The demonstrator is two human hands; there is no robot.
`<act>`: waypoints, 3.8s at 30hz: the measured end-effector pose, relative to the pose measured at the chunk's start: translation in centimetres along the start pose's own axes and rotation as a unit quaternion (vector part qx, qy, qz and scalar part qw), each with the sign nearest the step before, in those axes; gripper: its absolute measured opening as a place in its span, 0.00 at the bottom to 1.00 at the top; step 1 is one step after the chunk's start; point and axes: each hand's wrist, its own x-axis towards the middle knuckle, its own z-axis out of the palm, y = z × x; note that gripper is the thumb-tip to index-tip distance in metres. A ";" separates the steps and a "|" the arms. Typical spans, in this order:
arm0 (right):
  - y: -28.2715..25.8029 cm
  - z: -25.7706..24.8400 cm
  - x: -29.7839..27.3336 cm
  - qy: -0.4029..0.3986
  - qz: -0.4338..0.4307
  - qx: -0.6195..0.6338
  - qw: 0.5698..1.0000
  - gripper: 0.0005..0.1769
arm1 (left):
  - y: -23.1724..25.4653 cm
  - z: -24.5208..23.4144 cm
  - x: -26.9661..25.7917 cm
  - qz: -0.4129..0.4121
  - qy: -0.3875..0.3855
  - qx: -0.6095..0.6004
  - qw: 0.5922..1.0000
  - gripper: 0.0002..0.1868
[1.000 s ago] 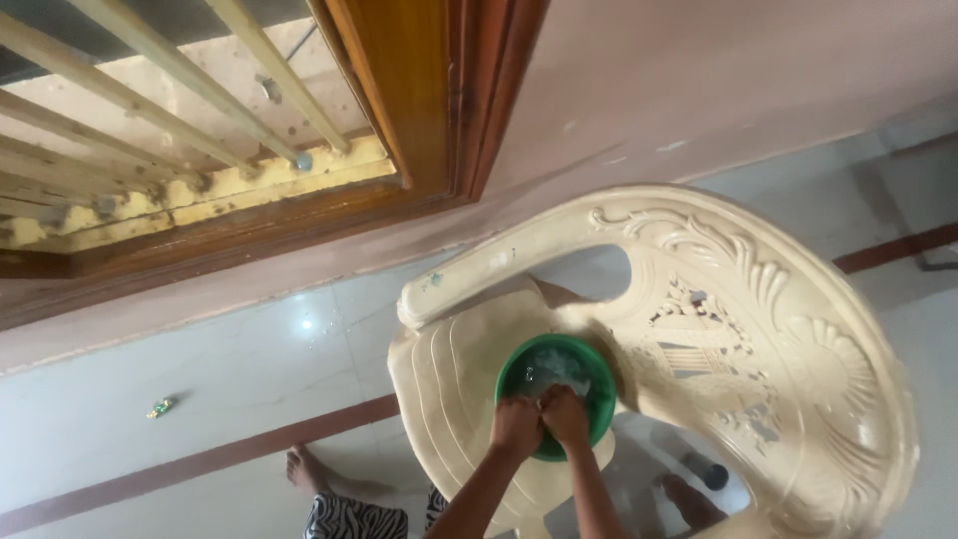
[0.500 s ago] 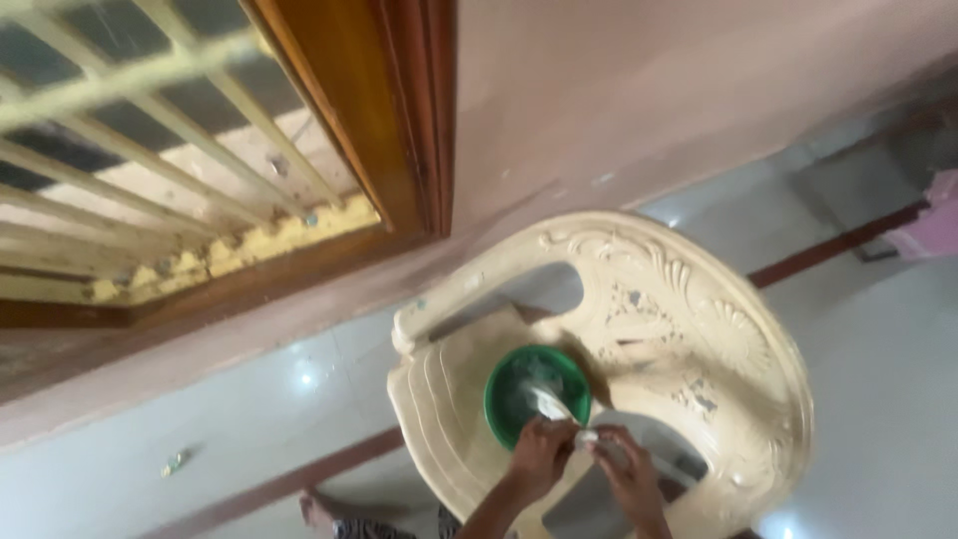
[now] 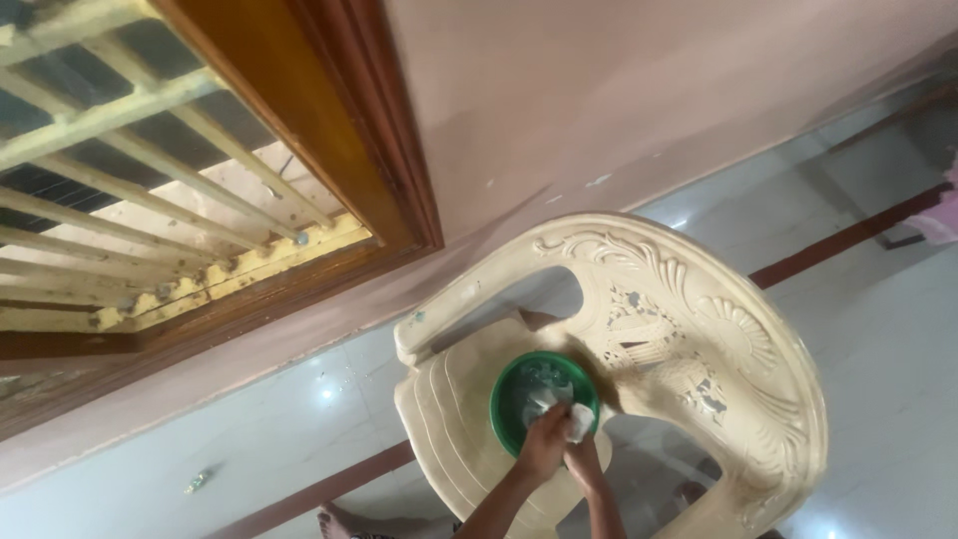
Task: The person cleans the metal bars of a window grille using a cloth, occasionally rinsing and wringing the cloth in a small bucket of water.
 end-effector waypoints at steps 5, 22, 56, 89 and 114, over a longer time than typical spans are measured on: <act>0.0 0.4 0.2 0.060 0.004 0.323 0.944 0.26 | -2.7 -1.5 1.5 -0.234 0.076 -0.164 0.955 0.18; -2.1 1.3 -3.4 0.251 0.050 0.459 0.851 0.11 | -7.4 3.0 2.7 -0.402 0.125 -0.547 0.723 0.24; 5.0 1.3 1.3 -0.014 0.081 0.489 0.868 0.28 | -0.4 6.8 3.0 -0.144 0.211 0.195 0.947 0.19; 5.2 -0.4 3.8 -0.128 0.037 0.570 0.811 0.25 | 1.6 5.8 3.5 -0.017 0.243 0.097 0.965 0.24; 1.0 2.4 1.5 0.085 0.132 0.435 0.887 0.29 | -3.1 4.7 3.5 -0.315 0.258 -0.360 0.840 0.13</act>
